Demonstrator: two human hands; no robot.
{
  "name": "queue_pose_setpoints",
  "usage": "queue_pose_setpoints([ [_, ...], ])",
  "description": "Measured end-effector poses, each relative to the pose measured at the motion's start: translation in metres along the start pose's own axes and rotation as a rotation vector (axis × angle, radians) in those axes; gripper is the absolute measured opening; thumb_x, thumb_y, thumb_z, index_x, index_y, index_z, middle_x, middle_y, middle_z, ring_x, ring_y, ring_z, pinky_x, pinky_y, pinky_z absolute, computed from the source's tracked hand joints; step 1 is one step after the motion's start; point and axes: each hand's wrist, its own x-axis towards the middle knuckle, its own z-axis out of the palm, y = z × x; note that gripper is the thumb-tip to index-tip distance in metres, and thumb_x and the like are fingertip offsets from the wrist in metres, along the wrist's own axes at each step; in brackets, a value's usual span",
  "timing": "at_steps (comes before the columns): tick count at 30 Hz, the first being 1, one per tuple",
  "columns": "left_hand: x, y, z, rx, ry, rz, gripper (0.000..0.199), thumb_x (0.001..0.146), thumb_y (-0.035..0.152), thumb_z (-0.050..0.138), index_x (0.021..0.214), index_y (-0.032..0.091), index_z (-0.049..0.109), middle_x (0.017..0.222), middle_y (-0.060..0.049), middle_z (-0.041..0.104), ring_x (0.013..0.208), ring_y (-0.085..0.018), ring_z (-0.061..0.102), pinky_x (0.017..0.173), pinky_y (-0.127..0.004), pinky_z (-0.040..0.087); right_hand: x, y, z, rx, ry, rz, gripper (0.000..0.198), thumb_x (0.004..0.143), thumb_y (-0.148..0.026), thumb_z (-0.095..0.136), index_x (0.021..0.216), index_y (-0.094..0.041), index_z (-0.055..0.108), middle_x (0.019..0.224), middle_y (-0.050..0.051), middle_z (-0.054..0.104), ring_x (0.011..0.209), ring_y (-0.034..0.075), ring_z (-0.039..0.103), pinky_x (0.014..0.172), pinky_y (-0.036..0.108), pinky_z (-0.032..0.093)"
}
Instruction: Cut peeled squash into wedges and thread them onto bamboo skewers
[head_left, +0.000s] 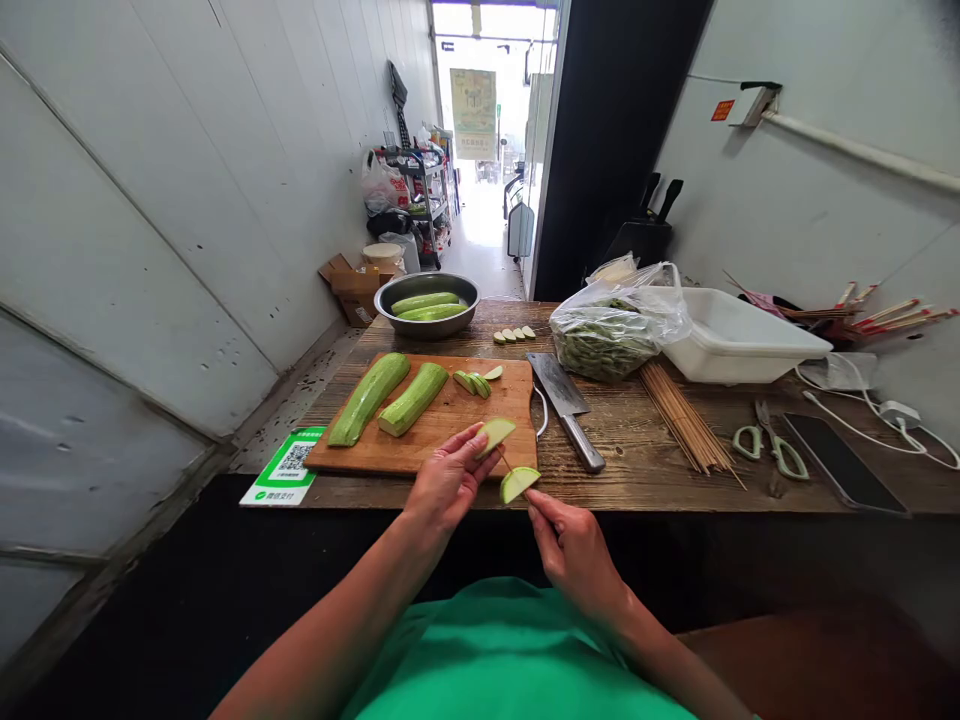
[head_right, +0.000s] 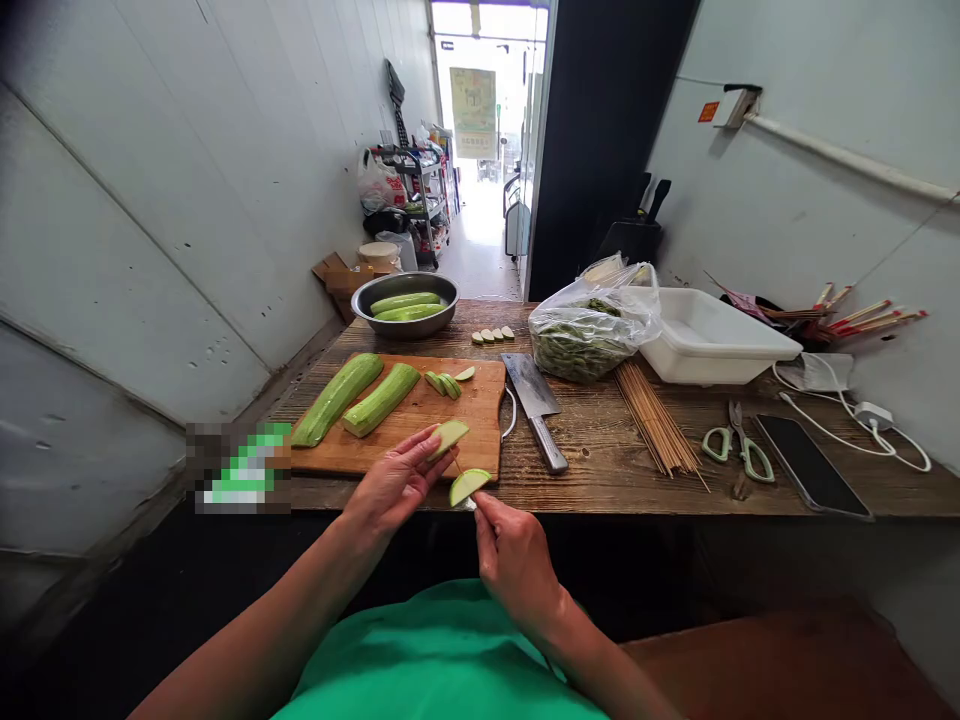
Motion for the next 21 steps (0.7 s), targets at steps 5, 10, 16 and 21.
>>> queue_pose_setpoints([
  [5,-0.0044,0.0027,-0.0008,0.008,0.018,-0.012,0.018,0.074,-0.001,0.054,0.089,0.008,0.057,0.087,-0.012,0.067,0.078,-0.018,0.065,0.073,-0.028,0.053,-0.0004,-0.0002,-0.0017,0.011,-0.015,0.006,0.026,0.086,-0.020,0.039,0.091,-0.016,0.065,0.073,0.006,0.066,0.068,0.018,0.064,0.071,0.026,0.049],
  [10,-0.0051,0.0040,-0.0014,-0.028,0.018,0.012,0.017,0.073,-0.002,0.054,0.087,0.008,0.058,0.087,-0.013,0.067,0.082,-0.019,0.064,0.077,-0.030,0.053,-0.0005,0.0001,-0.0024,0.011,-0.020,-0.003,0.028,0.086,-0.019,0.040,0.098,-0.016,0.065,0.077,0.007,0.068,0.078,0.020,0.065,0.071,0.026,0.050],
  [16,-0.0057,0.0024,-0.0014,-0.018,-0.002,0.000,0.017,0.072,-0.002,0.057,0.086,0.007,0.059,0.087,-0.014,0.067,0.081,-0.020,0.064,0.076,-0.031,0.053,0.0010,-0.0028,-0.0051,-0.003,-0.017,-0.011,0.028,0.086,-0.019,0.040,0.098,-0.016,0.065,0.081,0.008,0.069,0.075,0.019,0.065,0.067,0.025,0.051],
  [21,-0.0050,-0.0007,-0.0017,-0.004,-0.031,-0.021,0.014,0.071,-0.002,0.058,0.083,0.006,0.060,0.087,-0.015,0.067,0.078,-0.020,0.065,0.076,-0.031,0.053,0.0025,-0.0042,-0.0061,-0.030,-0.010,-0.003,0.028,0.085,-0.019,0.040,0.094,-0.016,0.066,0.081,0.009,0.069,0.077,0.020,0.065,0.069,0.026,0.051],
])
